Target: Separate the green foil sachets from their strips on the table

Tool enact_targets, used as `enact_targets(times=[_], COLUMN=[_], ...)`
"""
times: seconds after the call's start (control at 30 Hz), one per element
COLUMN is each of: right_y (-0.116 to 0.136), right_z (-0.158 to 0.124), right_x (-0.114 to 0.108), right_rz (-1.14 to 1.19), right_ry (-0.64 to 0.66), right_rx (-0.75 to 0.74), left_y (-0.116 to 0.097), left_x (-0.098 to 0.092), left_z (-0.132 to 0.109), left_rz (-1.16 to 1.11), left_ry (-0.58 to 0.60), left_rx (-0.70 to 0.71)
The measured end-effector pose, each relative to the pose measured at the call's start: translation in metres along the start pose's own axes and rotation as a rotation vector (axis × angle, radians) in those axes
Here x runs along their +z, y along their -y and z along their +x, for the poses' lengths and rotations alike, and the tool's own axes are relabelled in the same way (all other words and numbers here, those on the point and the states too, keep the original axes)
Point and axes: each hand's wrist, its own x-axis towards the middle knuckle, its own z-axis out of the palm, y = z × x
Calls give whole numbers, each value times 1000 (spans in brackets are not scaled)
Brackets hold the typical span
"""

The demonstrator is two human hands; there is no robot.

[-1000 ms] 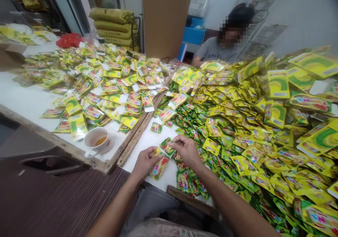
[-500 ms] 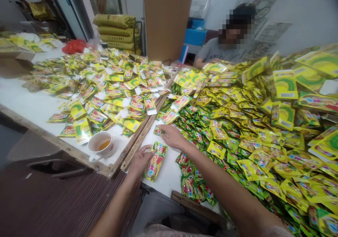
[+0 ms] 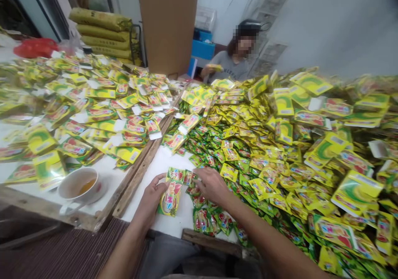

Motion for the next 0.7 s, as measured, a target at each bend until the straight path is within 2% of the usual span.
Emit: enact_targets(times=[0.07,0.13,0.23,0.33,0.43,0.53,0.6,0.63,0.7], right_y=[-17,-35,-56,-66,-60,-39,-21,-12,0], right_z=[-12,-23,-35,-40,-37,-26,-19,-17,-15], right_x=[-18,-33,-42,-35,-25,-21,-22,-21,-18], right_rz=[-75,-203,-320,-279,-60,437,785,887,903], right_ry=[-36,-7,80,24,-152,-293,-308,-298,-298], right_rx=[133,225,200,140,185,338,358,337,272], left_y=[3,7,11,13,14,12,8,5,1], left_x=[6,10,16,21,23,26,30,32,35], left_z=[1,2,1,2,3,3,-1,-4,-10], left_rz=[0,4,15,59,121,206,267,302,379], left_ry=[27,54,91,83,61,70,97,114,141], left_rx=[-4,-3,-4,13,41,54,76,99,159])
